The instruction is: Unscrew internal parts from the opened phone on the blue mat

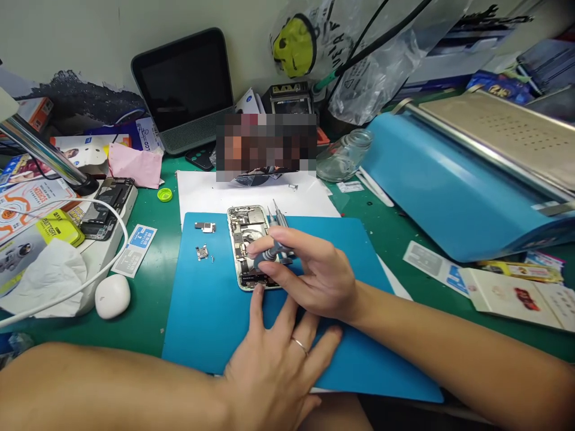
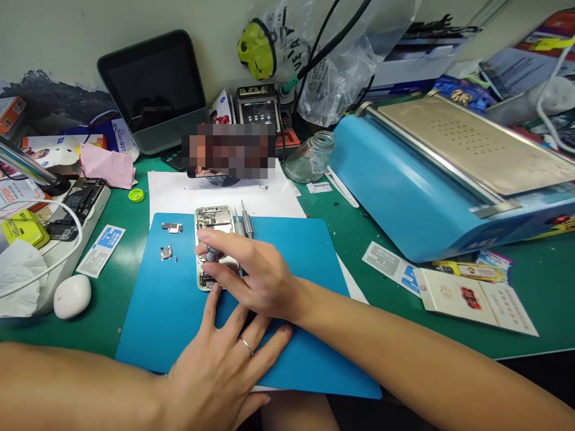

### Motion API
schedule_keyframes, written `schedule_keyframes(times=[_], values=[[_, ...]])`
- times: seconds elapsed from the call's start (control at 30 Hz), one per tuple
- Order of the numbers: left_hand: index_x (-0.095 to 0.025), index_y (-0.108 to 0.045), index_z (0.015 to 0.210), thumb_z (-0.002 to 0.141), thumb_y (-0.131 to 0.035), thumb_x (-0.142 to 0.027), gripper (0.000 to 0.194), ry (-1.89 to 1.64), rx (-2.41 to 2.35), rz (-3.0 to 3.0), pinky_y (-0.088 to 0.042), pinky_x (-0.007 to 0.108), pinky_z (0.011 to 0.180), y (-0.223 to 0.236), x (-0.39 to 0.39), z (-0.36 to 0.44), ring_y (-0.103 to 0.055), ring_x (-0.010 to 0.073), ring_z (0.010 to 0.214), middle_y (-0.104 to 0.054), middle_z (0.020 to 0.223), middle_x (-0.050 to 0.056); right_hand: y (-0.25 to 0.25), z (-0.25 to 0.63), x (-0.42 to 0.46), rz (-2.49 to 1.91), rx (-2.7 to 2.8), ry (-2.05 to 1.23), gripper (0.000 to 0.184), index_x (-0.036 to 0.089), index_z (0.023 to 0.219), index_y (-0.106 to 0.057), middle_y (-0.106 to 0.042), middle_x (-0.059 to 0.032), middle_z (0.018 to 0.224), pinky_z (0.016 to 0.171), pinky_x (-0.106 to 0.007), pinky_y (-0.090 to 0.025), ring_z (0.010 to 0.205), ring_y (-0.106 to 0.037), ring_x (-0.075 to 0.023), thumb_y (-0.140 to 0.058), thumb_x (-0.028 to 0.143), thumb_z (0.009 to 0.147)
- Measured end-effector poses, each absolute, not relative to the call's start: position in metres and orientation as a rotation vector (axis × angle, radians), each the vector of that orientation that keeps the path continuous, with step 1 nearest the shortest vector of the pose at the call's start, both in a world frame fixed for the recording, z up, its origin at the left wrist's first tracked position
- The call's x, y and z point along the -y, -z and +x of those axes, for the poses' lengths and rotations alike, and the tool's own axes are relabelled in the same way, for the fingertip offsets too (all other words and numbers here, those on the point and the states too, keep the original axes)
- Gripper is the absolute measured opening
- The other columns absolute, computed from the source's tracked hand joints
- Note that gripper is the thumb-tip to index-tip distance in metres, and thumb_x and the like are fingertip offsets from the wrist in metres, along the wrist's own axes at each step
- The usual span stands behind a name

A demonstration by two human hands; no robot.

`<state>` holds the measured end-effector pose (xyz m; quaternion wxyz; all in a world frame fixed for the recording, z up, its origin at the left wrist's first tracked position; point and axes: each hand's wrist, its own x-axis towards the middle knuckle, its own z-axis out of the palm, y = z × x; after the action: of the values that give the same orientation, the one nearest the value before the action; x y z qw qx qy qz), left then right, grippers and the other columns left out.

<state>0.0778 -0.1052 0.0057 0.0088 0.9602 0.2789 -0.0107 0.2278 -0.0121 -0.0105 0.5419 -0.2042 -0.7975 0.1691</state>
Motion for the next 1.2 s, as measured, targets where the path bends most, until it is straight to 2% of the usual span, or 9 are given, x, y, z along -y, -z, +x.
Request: schedule_keyframes(times=[0.2,0.37,0.5,0.87,1.2], values=[[-0.028,-0.040,0.162,0.095,-0.062,-0.062,0.078,0.043,-0.895,3.040,-0.039,0.062,0.115,-0.0050,0.1078,0.0794,-0.039,0.0366,0.143,-0.049,0.160,0.007,0.0115,0.2283,0.0159,-0.482,1.897,-0.489,0.070,0.031,0.157,-0.039,-0.078,-0.0059,0.117,0.086,-0.029,-0.069,0.105,-0.079,-0.0177,-0.064,0.006,0.096],[-0.029,-0.044,0.160,0.093,-0.065,-0.064,0.079,0.000,-0.912,3.047,-0.036,0.063,0.114,-0.0036,0.1076,0.0791,-0.040,0.0379,0.141,-0.053,0.155,0.009,0.0107,0.2271,0.0182,-0.420,1.919,-0.513,0.064,0.024,0.154,-0.043,-0.078,-0.0062,0.110,0.084,-0.025,-0.068,0.096,-0.078,-0.0146,-0.064,0.006,0.097],[-0.029,-0.044,0.160,0.093,-0.064,-0.064,0.079,0.013,-0.900,3.058,-0.038,0.064,0.113,-0.0040,0.1070,0.0790,-0.042,0.0375,0.138,-0.055,0.153,0.010,0.0117,0.2262,0.0183,-0.446,1.937,-0.504,0.063,0.023,0.154,-0.044,-0.076,-0.0059,0.106,0.084,-0.025,-0.068,0.094,-0.077,-0.0139,-0.064,0.006,0.097],[-0.029,-0.040,0.162,0.095,-0.061,-0.064,0.079,0.035,-0.916,3.058,-0.040,0.062,0.113,-0.0068,0.1060,0.0788,-0.038,0.0371,0.141,-0.051,0.157,0.009,0.0137,0.2265,0.0183,-0.492,1.935,-0.532,0.063,0.028,0.154,-0.044,-0.079,-0.0042,0.107,0.082,-0.027,-0.069,0.093,-0.079,-0.0155,-0.065,0.009,0.097],[-0.028,-0.042,0.161,0.092,-0.065,-0.065,0.082,0.010,-0.904,3.061,-0.038,0.063,0.114,-0.0078,0.1047,0.0786,-0.039,0.0370,0.141,-0.052,0.157,0.008,0.0149,0.2254,0.0181,-0.472,1.933,-0.498,0.064,0.027,0.156,-0.041,-0.077,-0.0051,0.109,0.083,-0.027,-0.069,0.096,-0.079,-0.0154,-0.063,0.010,0.098]])
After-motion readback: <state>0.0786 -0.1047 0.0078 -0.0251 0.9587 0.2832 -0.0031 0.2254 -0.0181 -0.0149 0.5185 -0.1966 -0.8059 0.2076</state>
